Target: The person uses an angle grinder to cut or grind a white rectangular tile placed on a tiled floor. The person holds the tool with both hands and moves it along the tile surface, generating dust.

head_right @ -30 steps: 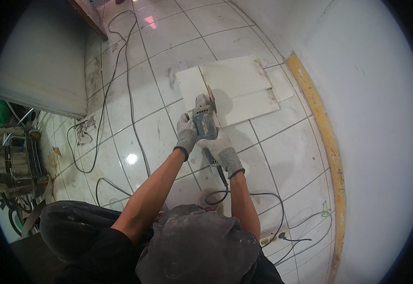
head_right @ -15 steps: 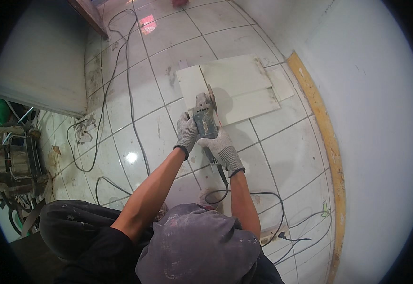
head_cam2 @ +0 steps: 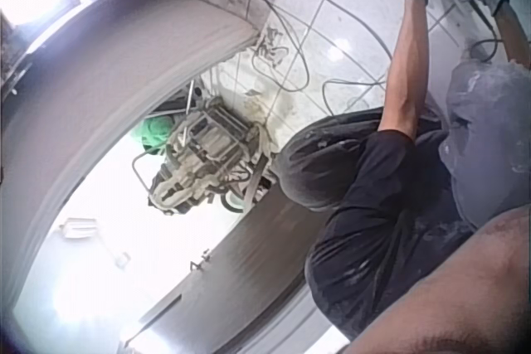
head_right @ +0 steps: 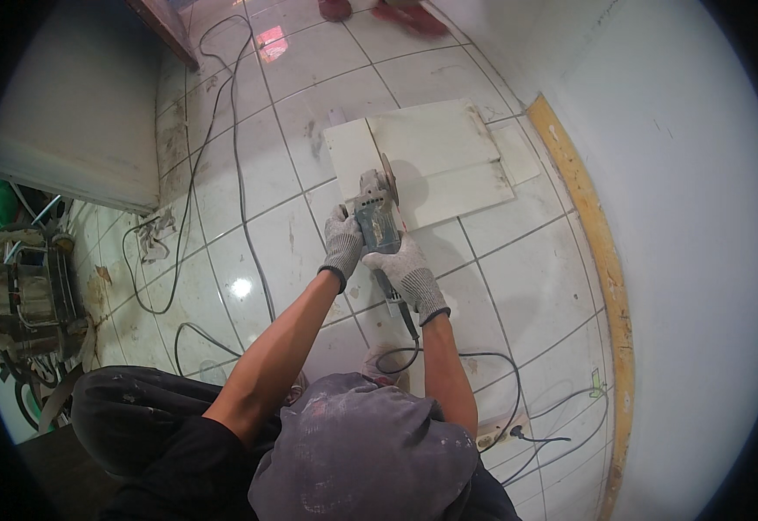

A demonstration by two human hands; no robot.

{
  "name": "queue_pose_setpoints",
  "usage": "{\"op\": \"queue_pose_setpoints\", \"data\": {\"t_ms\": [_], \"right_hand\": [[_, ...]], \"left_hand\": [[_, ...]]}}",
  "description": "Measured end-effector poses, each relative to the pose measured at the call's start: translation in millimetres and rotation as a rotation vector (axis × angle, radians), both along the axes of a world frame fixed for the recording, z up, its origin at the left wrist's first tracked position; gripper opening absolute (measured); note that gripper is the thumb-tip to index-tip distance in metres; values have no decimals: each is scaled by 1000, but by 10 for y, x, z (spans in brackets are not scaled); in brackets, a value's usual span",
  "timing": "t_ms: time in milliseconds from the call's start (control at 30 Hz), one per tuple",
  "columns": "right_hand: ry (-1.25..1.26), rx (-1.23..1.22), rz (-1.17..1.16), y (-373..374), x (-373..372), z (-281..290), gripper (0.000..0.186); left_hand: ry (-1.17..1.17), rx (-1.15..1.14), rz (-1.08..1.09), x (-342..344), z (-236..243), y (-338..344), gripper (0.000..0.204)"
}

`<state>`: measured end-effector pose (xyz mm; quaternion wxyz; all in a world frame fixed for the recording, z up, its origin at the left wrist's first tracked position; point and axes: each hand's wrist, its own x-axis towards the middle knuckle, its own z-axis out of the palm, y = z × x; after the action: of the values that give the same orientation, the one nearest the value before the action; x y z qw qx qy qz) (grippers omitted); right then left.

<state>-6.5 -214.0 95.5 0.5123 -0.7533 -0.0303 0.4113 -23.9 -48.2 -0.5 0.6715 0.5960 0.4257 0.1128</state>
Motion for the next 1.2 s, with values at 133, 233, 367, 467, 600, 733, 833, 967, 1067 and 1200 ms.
{"op": "queue_pose_setpoints", "data": {"t_ms": [133, 233, 367, 467, 600, 733, 833, 967, 1067, 1200], "right_hand": [[55, 8, 26, -32, 26, -21, 71], [26, 10, -15, -6, -13, -1, 49], [-10, 1, -34, 20, -27, -23, 39], [-26, 5, -43, -19, -25, -41, 40], [1, -2, -30, -2, -21, -29, 42], [40, -1, 0, 1, 18, -106, 63], [69, 22, 2, 2, 33, -108, 75], [10, 32, -13, -10, 34, -182, 77], [31, 37, -15, -1, 26, -177, 78], [40, 45, -10, 1, 14, -55, 74]], "left_hand": [[-13, -17, 12, -3, 72, -48, 19], [1, 10, -2, -16, 52, -26, 19], [-20, 11, -7, -21, 9, 11, 19], [-10, 41, -33, -22, 32, -26, 20], [12, 92, -42, -24, -31, 4, 19], [-72, 50, -9, -30, -94, -4, 20], [-76, 50, -9, -33, -96, -5, 21], [-61, 46, -22, -19, -99, -7, 24], [-76, 37, -17, -27, -122, 10, 24], [-30, 73, 10, -46, -139, -18, 35]]}}
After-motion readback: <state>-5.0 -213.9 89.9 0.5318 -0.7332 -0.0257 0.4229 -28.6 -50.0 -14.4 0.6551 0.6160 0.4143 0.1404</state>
